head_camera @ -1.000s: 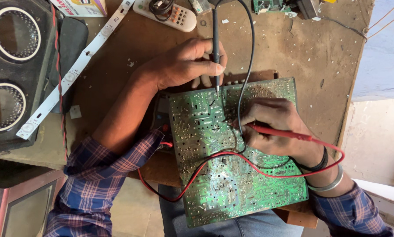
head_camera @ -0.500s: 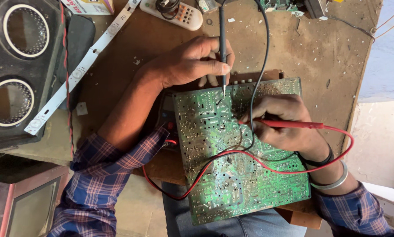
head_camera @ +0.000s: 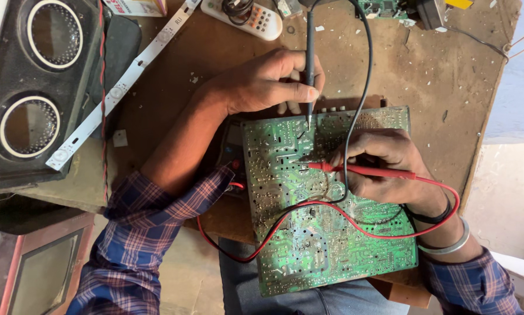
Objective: The person uses a multimeter to test various points on a green circuit board. They hold the black probe in one hand and the red probe in the other, touching different solder points and traces across the board's surface.
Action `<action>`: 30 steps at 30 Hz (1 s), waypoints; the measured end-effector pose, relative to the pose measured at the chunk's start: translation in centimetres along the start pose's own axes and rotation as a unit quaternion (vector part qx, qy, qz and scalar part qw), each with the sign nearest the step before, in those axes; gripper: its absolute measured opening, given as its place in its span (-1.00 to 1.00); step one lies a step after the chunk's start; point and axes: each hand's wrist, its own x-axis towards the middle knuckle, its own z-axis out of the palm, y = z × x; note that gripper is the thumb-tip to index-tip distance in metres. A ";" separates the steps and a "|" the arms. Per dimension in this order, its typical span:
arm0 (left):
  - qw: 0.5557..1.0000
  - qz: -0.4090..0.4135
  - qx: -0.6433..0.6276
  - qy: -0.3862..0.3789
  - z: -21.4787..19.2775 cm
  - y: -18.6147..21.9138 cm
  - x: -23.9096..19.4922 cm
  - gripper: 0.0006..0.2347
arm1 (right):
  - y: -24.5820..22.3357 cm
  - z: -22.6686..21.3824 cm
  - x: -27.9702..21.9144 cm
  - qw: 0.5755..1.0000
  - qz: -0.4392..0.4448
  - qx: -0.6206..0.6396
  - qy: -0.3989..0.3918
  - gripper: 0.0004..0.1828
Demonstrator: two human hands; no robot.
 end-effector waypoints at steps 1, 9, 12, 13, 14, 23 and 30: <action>1.000 0.005 0.005 0.001 0.0 -0.2 0.1 -0.84 | 0.0 0.0 0.0 1.000 0.005 -0.001 0.002 -0.77; 0.971 0.183 -0.038 0.150 -0.8 -2.8 1.4 -0.87 | -1.2 0.7 0.3 0.996 -0.078 -0.026 -0.040 -0.63; 0.947 0.209 -0.028 0.242 -1.0 -3.0 1.2 -0.85 | -2.1 1.7 0.9 0.985 -0.135 -0.041 -0.096 -0.60; 0.942 0.216 -0.027 0.257 -1.0 -3.0 1.1 -0.85 | -2.5 2.0 1.0 0.980 -0.140 -0.086 -0.112 -0.56; 0.936 0.222 -0.026 0.271 -1.0 -2.9 1.1 -0.84 | -2.8 2.1 1.1 0.972 -0.145 -0.132 -0.127 -0.53; 0.927 0.197 -0.020 0.318 -1.0 -2.3 1.2 -0.82 | -3.5 3.7 1.4 0.941 -0.094 -0.294 -0.140 0.02; 0.923 0.190 -0.048 0.331 -1.7 -2.5 0.9 -0.82 | -1.7 3.0 4.3 0.928 -0.099 -0.344 -0.099 0.04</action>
